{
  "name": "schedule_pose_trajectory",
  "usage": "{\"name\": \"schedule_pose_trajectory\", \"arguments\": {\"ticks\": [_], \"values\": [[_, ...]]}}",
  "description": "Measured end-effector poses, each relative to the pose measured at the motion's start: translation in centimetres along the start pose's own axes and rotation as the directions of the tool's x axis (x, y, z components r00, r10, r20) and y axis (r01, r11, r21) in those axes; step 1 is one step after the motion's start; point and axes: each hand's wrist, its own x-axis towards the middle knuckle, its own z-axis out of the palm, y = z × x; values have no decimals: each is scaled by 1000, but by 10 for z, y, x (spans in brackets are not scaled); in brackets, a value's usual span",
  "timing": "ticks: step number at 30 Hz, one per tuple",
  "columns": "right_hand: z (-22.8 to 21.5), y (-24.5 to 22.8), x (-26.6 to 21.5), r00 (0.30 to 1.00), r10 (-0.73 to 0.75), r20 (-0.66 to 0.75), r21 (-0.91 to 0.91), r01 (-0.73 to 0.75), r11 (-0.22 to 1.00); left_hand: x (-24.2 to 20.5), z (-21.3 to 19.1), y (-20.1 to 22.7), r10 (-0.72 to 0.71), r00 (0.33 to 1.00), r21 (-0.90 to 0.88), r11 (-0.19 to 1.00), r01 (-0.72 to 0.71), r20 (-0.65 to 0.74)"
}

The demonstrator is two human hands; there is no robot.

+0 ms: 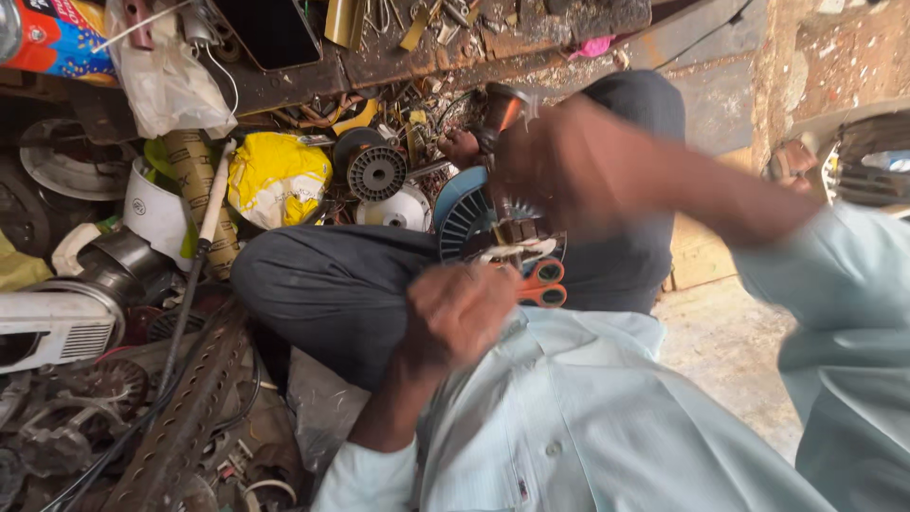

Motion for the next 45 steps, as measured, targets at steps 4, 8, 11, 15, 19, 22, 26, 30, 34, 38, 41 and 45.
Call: {"name": "schedule_pose_trajectory", "arguments": {"ticks": [4, 8, 11, 15, 19, 22, 26, 30, 34, 38, 41, 45], "values": [[8, 57, -6, 879, 476, -12, 280, -454, 846, 12, 13, -13, -362, 882, -613, 782, 111, -303], [-40, 46, -37, 935, 330, -129, -81, -341, 936, 60, 34, -89, -351, 920, -364, 845, 392, 176], [-10, -4, -47, 994, 79, 81, -172, -64, 983, 81, 35, -113, -151, 805, -322, 862, 391, 573], [10, -104, -39, 899, 163, 406, -40, -160, 986, 41, 3, -90, -242, 943, -480, 815, 324, 227], [-14, -59, -15, 975, -71, 209, 3, 71, 997, 2, -2, -6, -20, 997, -251, 967, 37, 70], [-1, 19, 3, 995, 61, 82, 265, -81, 961, -4, 2, -1, -48, 999, -2, 999, 48, 21], [21, 74, -7, 848, 528, 31, 320, -509, 799, 13, 3, -11, -199, 944, -286, 951, 120, -264], [-27, 57, -27, 790, 580, -197, -38, -598, 801, 54, 23, -72, -340, 940, -333, 884, 329, 28], [-42, -17, -44, 971, 209, -114, -332, -235, 914, 77, 49, -114, -233, 876, -300, 876, 377, 422], [-20, -58, -34, 992, 122, 24, -235, -113, 965, 60, 42, -128, -228, 802, -380, 788, 485, 553], [-3, -77, -35, 950, 194, 243, -239, -135, 961, 48, 37, -122, -200, 811, -405, 785, 469, 550], [-2, -101, -42, 943, 21, 332, -49, -5, 999, 42, 28, -115, -188, 946, -540, 784, 306, 263]]}}
